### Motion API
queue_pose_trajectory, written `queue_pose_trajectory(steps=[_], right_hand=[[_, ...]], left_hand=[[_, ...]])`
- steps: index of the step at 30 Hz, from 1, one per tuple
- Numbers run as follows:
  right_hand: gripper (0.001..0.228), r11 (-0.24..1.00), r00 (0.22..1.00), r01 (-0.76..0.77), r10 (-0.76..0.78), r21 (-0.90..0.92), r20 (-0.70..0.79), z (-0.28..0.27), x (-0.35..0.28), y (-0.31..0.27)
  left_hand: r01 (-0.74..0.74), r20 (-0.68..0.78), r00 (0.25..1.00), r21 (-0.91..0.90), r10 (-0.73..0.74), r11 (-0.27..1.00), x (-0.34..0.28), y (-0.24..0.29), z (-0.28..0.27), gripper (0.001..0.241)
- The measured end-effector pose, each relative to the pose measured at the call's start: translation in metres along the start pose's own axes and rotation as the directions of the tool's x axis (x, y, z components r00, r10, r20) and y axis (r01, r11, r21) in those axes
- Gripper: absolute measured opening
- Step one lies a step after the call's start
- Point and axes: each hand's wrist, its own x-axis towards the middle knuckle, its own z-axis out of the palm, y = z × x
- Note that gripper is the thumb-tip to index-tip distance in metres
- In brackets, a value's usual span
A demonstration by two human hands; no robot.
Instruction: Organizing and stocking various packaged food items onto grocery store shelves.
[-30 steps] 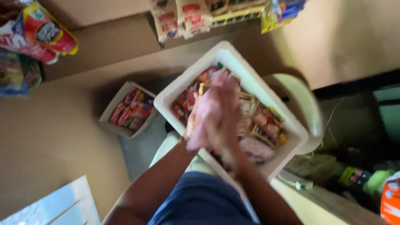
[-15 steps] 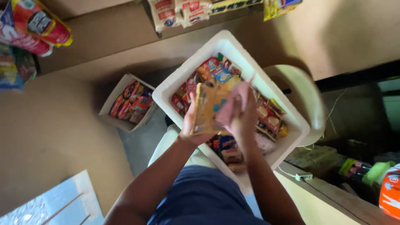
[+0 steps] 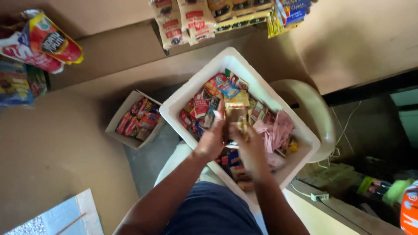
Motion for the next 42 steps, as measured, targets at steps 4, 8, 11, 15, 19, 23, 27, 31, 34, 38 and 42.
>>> queue_pose_trajectory(steps=[4,8,11,15,19,23,27,31,34,38,42], right_hand=[[0.037,0.883,0.972,-0.221,0.233,0.413,0.023,-0.034,0.034,-0.015],[0.033,0.664,0.95,-0.246,0.02,0.706,0.312,-0.072,0.08,-0.066],[0.033,0.788,0.963,-0.174,0.011,0.59,0.268,-0.095,0.141,-0.064],[0.036,0.931,0.968,-0.251,0.248,0.265,0.045,-0.112,0.229,-0.082],[0.038,0.98,0.976,-0.177,0.186,0.088,-0.112,-0.124,0.337,-0.059],[0.033,0.994,0.961,0.098,-0.108,-0.054,-0.256,-0.137,0.419,-0.033],[0.027,0.933,0.907,0.199,-0.291,-0.3,-0.303,-0.129,0.447,-0.04],[0.018,0.772,0.867,0.243,-0.444,-0.588,-0.225,-0.124,0.469,-0.033],[0.012,0.687,0.859,0.243,-0.481,-0.685,-0.177,-0.121,0.475,-0.03],[0.014,0.652,0.903,0.096,-0.375,-0.752,-0.21,-0.103,0.453,-0.061],[0.016,0.684,0.905,0.058,-0.343,-0.727,-0.251,-0.108,0.46,-0.045]], left_hand=[[-0.119,-0.003,0.993,0.08,0.12,0.99,0.017,0.013,-0.051,0.08],[0.163,-0.153,0.977,0.103,-0.146,0.981,0.032,0.071,-0.042,0.075],[0.158,-0.042,0.986,-0.046,-0.16,0.986,0.059,0.098,-0.046,0.06],[-0.06,-0.042,0.995,0.483,0.092,0.873,0.169,0.138,-0.066,0.039],[-0.146,-0.109,0.915,0.809,0.39,0.569,0.244,0.187,-0.041,0.049],[-0.071,-0.121,0.783,0.957,0.611,0.28,0.295,0.217,-0.024,0.061],[0.168,-0.073,0.873,0.973,0.482,-0.156,0.383,0.166,-0.093,0.035],[-0.106,0.253,0.867,0.936,0.429,-0.336,0.392,0.129,-0.138,0.022],[-0.202,0.503,0.762,0.783,0.407,-0.589,0.357,0.152,-0.106,0.015],[-0.182,0.387,0.693,0.91,0.608,-0.372,0.341,0.172,-0.08,0.015],[-0.152,0.343,0.729,0.925,0.592,-0.349,0.351,0.151,-0.105,0.016]])
